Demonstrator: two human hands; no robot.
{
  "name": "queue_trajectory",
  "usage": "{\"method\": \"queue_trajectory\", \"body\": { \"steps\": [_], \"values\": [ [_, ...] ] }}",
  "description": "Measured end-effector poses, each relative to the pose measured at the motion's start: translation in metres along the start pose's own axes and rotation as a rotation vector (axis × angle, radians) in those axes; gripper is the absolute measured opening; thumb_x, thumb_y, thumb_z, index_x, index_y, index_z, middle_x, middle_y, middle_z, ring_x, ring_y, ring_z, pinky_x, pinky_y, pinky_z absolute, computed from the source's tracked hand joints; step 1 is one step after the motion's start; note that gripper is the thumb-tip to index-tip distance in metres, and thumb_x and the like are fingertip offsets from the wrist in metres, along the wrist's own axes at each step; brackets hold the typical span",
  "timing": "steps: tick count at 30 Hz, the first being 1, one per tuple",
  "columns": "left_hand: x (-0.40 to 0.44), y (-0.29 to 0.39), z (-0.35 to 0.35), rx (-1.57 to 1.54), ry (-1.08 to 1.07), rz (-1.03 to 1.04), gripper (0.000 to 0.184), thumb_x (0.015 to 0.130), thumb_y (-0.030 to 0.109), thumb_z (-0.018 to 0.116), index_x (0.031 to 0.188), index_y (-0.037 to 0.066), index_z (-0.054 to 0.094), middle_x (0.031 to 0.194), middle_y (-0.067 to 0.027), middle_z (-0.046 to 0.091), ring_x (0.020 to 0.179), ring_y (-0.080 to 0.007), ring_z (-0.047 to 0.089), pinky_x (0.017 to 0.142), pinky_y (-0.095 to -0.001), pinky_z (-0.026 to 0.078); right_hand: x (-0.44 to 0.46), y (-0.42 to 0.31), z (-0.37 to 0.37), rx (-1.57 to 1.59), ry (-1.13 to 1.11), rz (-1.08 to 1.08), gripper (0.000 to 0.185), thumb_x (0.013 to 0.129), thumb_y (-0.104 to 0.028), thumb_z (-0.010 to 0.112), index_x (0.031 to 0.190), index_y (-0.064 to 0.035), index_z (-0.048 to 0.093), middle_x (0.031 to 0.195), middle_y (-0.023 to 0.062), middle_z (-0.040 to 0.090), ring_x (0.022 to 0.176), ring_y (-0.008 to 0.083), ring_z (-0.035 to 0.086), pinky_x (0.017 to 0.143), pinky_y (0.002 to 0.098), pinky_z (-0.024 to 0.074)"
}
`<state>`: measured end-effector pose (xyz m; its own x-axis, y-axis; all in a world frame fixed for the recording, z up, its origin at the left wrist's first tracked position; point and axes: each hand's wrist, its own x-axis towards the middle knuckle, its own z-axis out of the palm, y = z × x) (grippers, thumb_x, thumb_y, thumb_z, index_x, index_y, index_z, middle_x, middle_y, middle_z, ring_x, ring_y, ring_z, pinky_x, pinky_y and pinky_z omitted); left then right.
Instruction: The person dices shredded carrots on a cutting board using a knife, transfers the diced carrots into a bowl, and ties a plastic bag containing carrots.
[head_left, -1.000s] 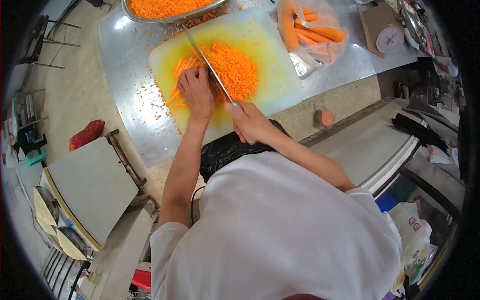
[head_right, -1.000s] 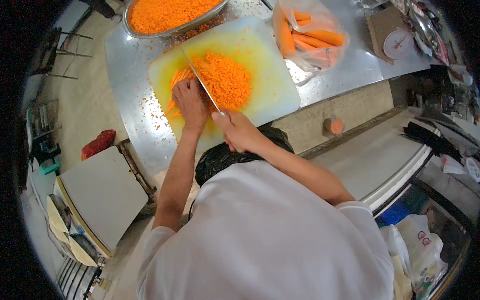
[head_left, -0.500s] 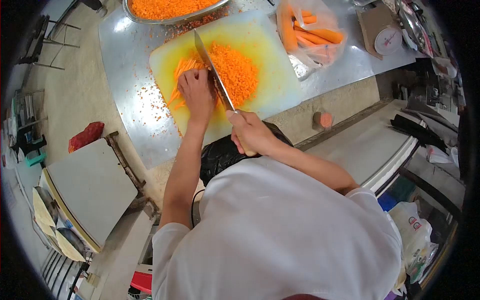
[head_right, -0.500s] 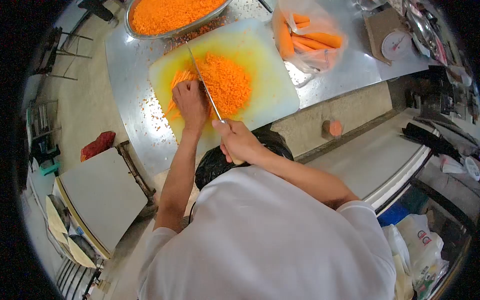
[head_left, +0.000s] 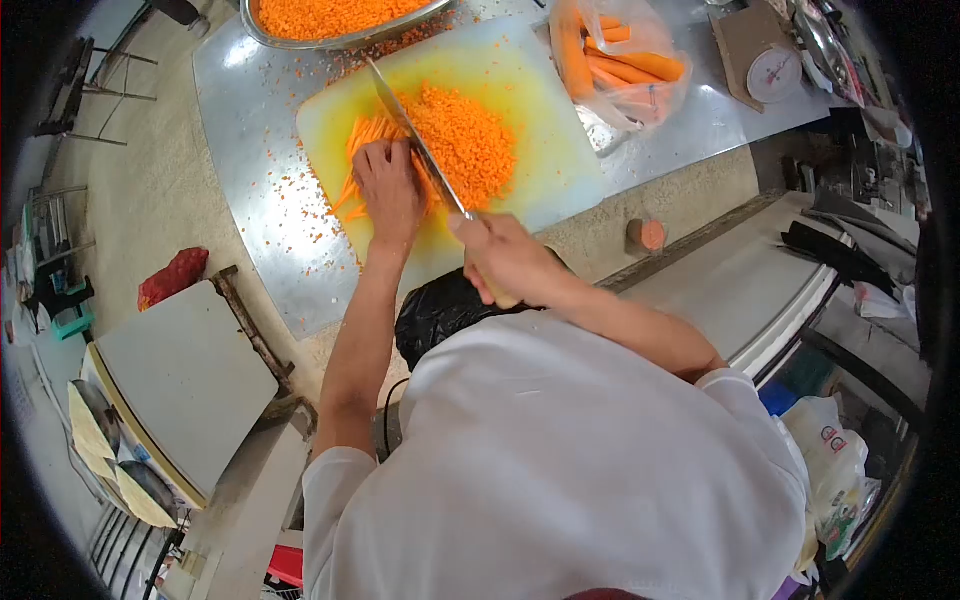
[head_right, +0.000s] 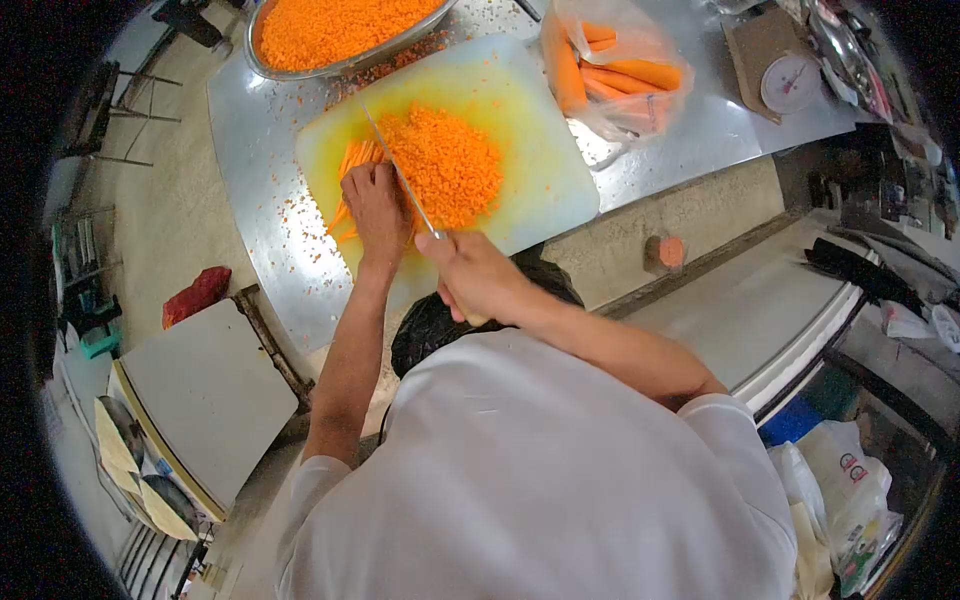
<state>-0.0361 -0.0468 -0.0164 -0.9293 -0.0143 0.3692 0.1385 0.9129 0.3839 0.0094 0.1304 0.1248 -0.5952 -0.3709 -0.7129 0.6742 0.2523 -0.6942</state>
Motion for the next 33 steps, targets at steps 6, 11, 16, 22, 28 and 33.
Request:
{"method": "queue_trajectory", "body": {
  "steps": [6, 11, 16, 22, 28, 33],
  "values": [
    [-0.011, 0.0, -0.005, -0.018, -0.004, 0.009, 0.031, 0.081, 0.006, 0.069, 0.111, 0.005, 0.063, 0.11, -0.0148, 0.053, 0.112, -0.0376, 0.048, 0.093, -0.0505, 0.04, 0.024, 0.013, 0.003, 0.023, -0.031, -0.019, 0.048, 0.11, -0.046, 0.046, 0.094, -0.0023, 0.054, 0.062, 0.0061, 0.056, 0.044, 0.0154, 0.055, 0.042, 0.0321, 0.0437],
    [-0.001, 0.003, -0.004, -0.103, 0.011, -0.017, 0.028, 0.085, 0.005, 0.067, 0.113, 0.003, 0.062, 0.113, -0.016, 0.054, 0.112, -0.039, 0.049, 0.096, -0.0526, 0.04, 0.04, 0.051, 0.015, 0.067, -0.003, -0.19, 0.05, 0.109, -0.048, 0.046, 0.091, -0.0015, 0.053, 0.062, 0.0052, 0.056, 0.043, 0.0159, 0.054, 0.041, 0.0318, 0.0432],
    [0.012, 0.001, -0.027, -0.104, 0.239, -0.048, 0.036, 0.101, 0.014, 0.058, 0.133, -0.002, 0.058, 0.128, -0.0214, 0.058, 0.123, -0.0439, 0.05, 0.105, -0.0541, 0.039, 0.032, 0.009, -0.016, -0.029, 0.072, -0.077, 0.051, 0.107, -0.05, 0.049, 0.087, -0.0038, 0.056, 0.059, 0.005, 0.055, 0.044, 0.015, 0.054, 0.04, 0.0328, 0.041],
    [0.006, -0.014, 0.007, -0.094, 0.098, -0.188, 0.044, 0.107, 0.022, 0.049, 0.141, -0.006, 0.053, 0.142, -0.0276, 0.057, 0.131, -0.0476, 0.052, 0.115, -0.0551, 0.036, 0.024, -0.007, -0.047, -0.224, 0.017, -0.064, 0.049, 0.106, -0.05, 0.053, 0.088, -0.004, 0.057, 0.061, 0.0032, 0.053, 0.045, 0.0126, 0.053, 0.041, 0.0301, 0.0407],
    [0.004, -0.012, -0.015, -0.328, 0.024, -0.139, 0.041, 0.107, 0.025, 0.049, 0.131, -0.004, 0.064, 0.139, -0.0269, 0.06, 0.129, -0.0467, 0.054, 0.113, -0.0538, 0.038, 0.017, -0.025, -0.067, -0.373, 0.002, -0.087, 0.05, 0.106, -0.051, 0.054, 0.091, -0.0041, 0.058, 0.062, 0.0014, 0.051, 0.045, 0.0117, 0.052, 0.041, 0.029, 0.0414],
    [0.034, -0.061, -0.014, -0.017, 0.03, -0.089, 0.039, 0.106, 0.025, 0.048, 0.127, 0.0, 0.069, 0.114, -0.0233, 0.064, 0.107, -0.0419, 0.058, 0.097, -0.0507, 0.045, 0.007, -0.025, -0.074, -0.441, -0.041, -0.129, 0.05, 0.107, -0.052, 0.052, 0.092, -0.0047, 0.058, 0.062, 0.0011, 0.051, 0.045, 0.0109, 0.052, 0.041, 0.0284, 0.041]
  ]
}}
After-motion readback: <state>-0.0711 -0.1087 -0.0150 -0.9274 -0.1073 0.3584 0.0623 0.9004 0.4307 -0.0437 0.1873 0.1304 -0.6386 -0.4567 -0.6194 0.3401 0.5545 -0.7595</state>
